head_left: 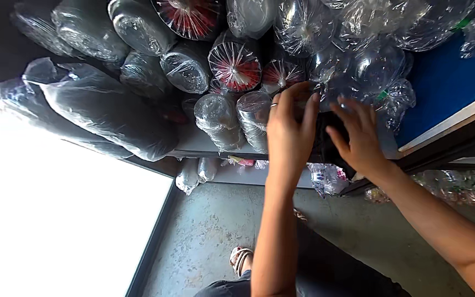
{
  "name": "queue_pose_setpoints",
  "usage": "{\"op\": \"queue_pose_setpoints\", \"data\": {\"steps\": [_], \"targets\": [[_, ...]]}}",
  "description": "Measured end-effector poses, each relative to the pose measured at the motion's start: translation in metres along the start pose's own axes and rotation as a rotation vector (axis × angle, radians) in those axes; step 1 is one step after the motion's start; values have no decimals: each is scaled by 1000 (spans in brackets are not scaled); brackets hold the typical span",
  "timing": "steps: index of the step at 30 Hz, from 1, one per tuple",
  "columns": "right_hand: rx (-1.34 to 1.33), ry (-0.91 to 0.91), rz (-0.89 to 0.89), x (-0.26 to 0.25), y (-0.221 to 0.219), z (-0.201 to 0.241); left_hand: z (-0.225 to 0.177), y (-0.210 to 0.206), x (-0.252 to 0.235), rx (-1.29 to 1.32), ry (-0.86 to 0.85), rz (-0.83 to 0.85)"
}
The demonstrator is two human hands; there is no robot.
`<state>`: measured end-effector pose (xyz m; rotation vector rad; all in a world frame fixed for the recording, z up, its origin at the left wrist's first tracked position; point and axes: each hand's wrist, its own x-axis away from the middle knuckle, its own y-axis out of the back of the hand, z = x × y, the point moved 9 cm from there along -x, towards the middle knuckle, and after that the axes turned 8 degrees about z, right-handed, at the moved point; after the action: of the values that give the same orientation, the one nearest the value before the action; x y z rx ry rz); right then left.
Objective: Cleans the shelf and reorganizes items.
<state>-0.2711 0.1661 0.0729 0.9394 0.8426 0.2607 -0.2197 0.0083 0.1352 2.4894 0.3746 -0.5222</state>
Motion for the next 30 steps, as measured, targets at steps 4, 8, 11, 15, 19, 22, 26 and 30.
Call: {"op": "queue_pose_setpoints", "data": {"steps": [4, 8, 11, 15, 19, 22, 26, 30], "targets": [[13, -235, 320, 38, -61, -9, 24, 60, 60, -76, 11, -40], [-8, -325, 453, 9, -80, -5, 95, 92, 112, -87, 230, -68], [-3, -227, 348, 4, -82, -3, 130, 104, 146, -62, 340, -67], [82, -284, 320, 28, -53, -23, 168, 115, 196, 5, 491, -133], [168, -541, 348, 57, -17, -52, 189, 123, 220, 31, 584, -166], [208, -649, 354, 67, -3, -58, 191, 129, 225, -31, 580, -151], [276, -666, 381, 64, 4, -57, 187, 139, 226, -169, 561, -157], [175, -645, 386, 67, 13, -50, 186, 133, 223, -156, 562, -135]]}}
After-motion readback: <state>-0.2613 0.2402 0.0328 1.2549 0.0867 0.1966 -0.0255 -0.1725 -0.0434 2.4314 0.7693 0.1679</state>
